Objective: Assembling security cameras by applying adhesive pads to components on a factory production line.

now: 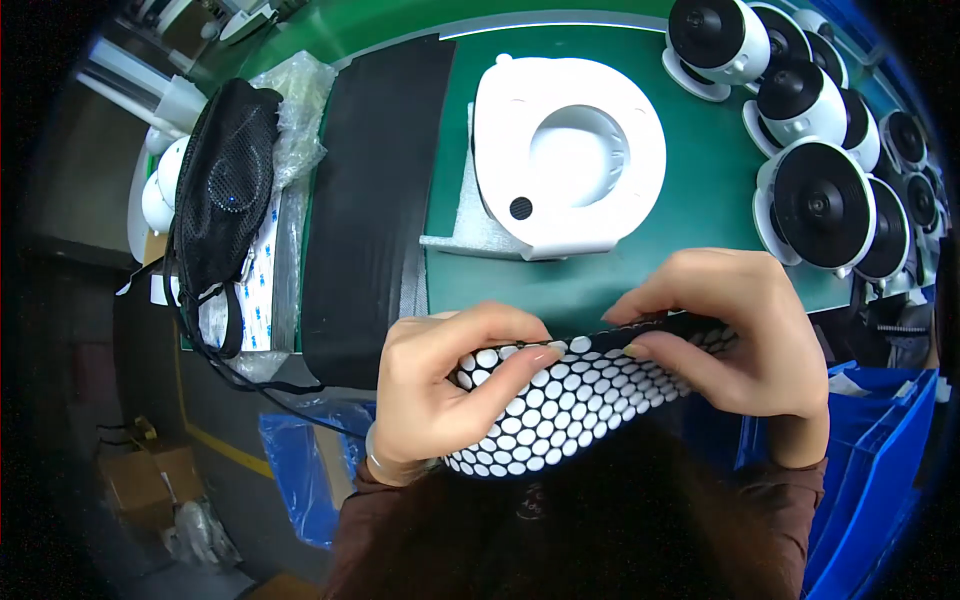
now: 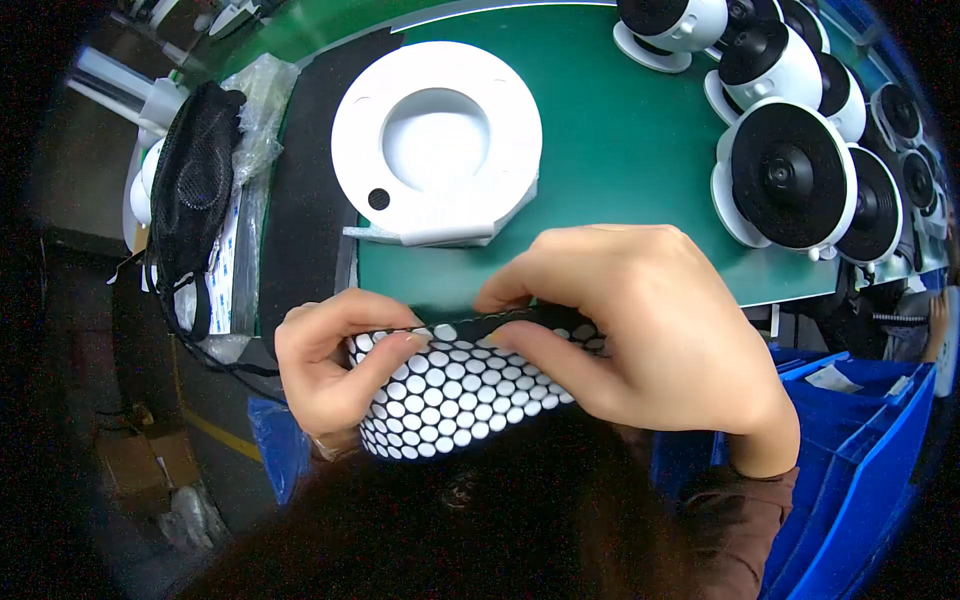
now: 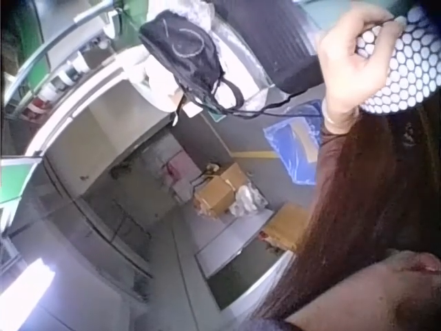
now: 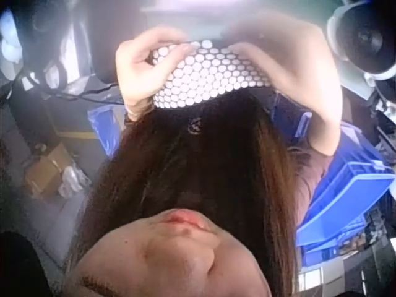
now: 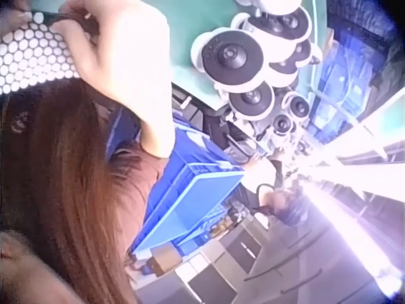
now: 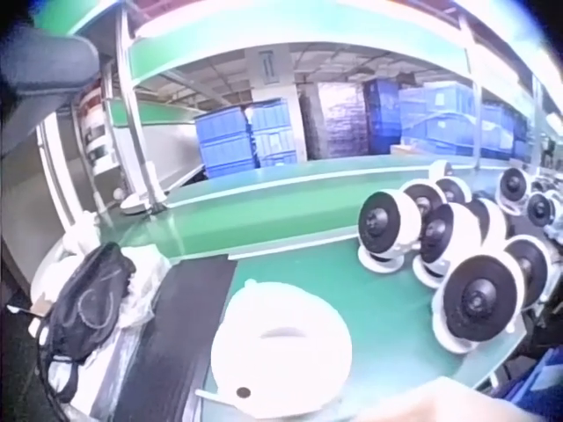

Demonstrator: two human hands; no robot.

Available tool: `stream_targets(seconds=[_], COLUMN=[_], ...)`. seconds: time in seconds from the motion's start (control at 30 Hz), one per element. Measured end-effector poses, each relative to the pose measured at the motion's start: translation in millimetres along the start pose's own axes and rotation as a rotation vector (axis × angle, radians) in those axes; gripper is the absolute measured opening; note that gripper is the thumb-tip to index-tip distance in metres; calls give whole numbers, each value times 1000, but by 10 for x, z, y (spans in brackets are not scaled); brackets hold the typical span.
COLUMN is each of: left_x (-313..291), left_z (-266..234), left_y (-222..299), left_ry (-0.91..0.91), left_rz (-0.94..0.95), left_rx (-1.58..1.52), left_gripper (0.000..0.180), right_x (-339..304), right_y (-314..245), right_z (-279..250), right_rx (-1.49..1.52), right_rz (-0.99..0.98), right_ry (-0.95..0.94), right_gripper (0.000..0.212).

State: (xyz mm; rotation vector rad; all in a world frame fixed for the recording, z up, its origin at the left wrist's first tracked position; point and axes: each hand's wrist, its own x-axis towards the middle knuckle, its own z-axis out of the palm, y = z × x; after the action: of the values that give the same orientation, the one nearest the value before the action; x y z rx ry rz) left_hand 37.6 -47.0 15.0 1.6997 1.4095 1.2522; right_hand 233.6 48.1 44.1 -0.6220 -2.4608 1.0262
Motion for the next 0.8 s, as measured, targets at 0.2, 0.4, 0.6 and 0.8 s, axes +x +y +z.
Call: stream_targets(seconds=[0.2, 0.4, 0.6, 0.8], left_x=[53, 59, 90, 54], left_z=[115, 199, 229, 292], left_y=[202, 172, 153, 152], left_ry=[-35, -17, -14, 42], left_rz=[198, 21, 36, 124], left_rx=[458, 220, 219, 337], left_gripper=[10, 5, 4, 7], right_x=[-47, -124, -113, -77], right_y=[29, 40, 24, 8], right_z=[138, 147, 125, 109], right_rx=[-48, -114, -118, -137], right_rz=[-66, -183, -181, -166], right_ry=[140, 268, 275, 248], right_gripper=[9, 16, 20, 20])
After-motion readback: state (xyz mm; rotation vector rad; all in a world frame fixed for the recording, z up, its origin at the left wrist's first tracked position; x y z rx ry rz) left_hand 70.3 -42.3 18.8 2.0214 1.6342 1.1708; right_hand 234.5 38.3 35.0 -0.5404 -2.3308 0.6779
